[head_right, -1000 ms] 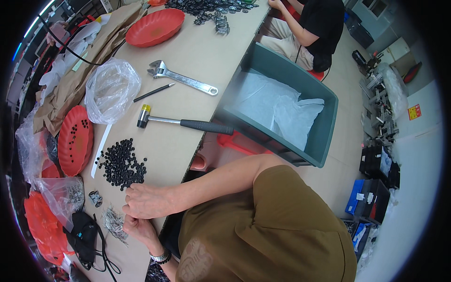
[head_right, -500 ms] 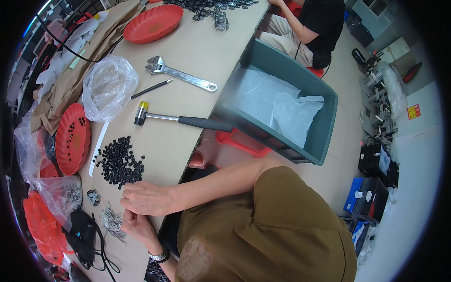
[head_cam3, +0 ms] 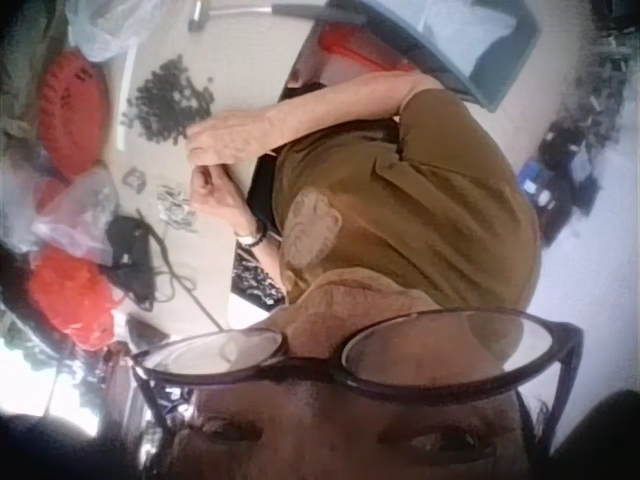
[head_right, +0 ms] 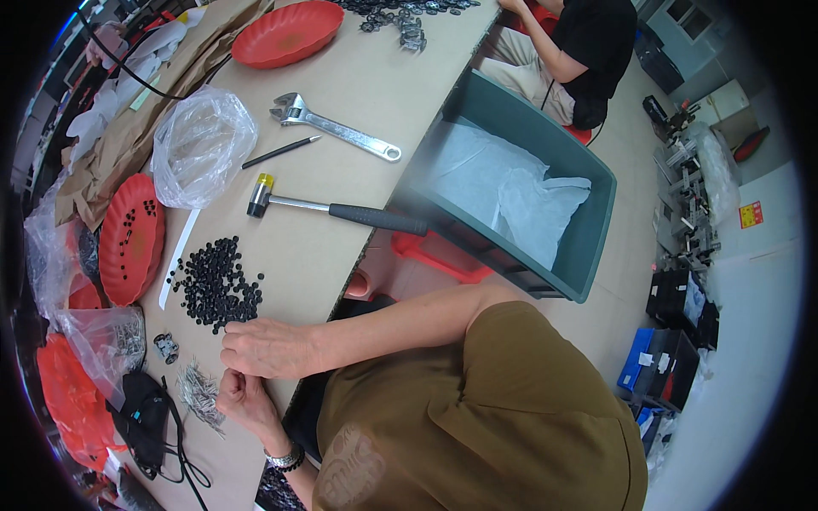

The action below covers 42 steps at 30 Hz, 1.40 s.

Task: The person assembles metal pins into rubber caps by hand, using a hammer to secure the pins at a workbench.

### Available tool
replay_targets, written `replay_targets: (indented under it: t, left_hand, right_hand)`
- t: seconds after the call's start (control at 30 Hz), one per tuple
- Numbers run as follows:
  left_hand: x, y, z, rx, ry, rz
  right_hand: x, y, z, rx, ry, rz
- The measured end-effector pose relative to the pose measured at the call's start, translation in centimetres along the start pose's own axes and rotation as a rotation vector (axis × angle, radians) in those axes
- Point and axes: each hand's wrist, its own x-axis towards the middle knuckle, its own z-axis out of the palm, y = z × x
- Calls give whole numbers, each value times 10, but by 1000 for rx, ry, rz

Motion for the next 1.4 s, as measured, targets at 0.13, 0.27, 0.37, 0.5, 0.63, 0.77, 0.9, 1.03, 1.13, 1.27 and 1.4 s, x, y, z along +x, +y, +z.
replay_targets:
  t: [0.13, 0.27, 0.37, 0.5, 0.63, 0.77, 0.9, 1.03, 1.13, 1.27, 1.4]
  left_hand:
    - [-3, -6, 0, -22, 0, 6]
    - [-7, -10, -8, 29, 12, 41]
    - [-6, -12, -7, 99, 51, 36]
    - [4, -2, -1, 84, 17, 34]
    - [5, 4, -7, 90, 49, 19]
    - [4, -1, -1, 8, 88, 88]
    - [0, -1, -5, 20, 88, 105]
    - [-3, -5, -3, -12, 126, 29]
    - [0, -4, -4, 44, 98, 46]
    - [3, 0, -2, -1, 121, 64]
    - [0, -8, 2, -25, 131, 60]
  right_hand:
    - [-2, -2, 3, -9, -21, 34]
    - [0, -3, 11, -23, -27, -12]
    - [3, -3, -1, -10, -44, -53]
    - [2, 9, -6, -3, -34, -68]
    - [8, 10, -5, 38, -79, -70]
    - [7, 10, -6, 31, -79, -39]
    - [14, 10, -28, 26, 10, 8]
    - [10, 51, -88, -579, 97, 280]
    - [-4, 65, -105, -762, 52, 412]
    - [-17, 81, -102, -891, -51, 515]
    - [-9, 62, -96, -748, -50, 478]
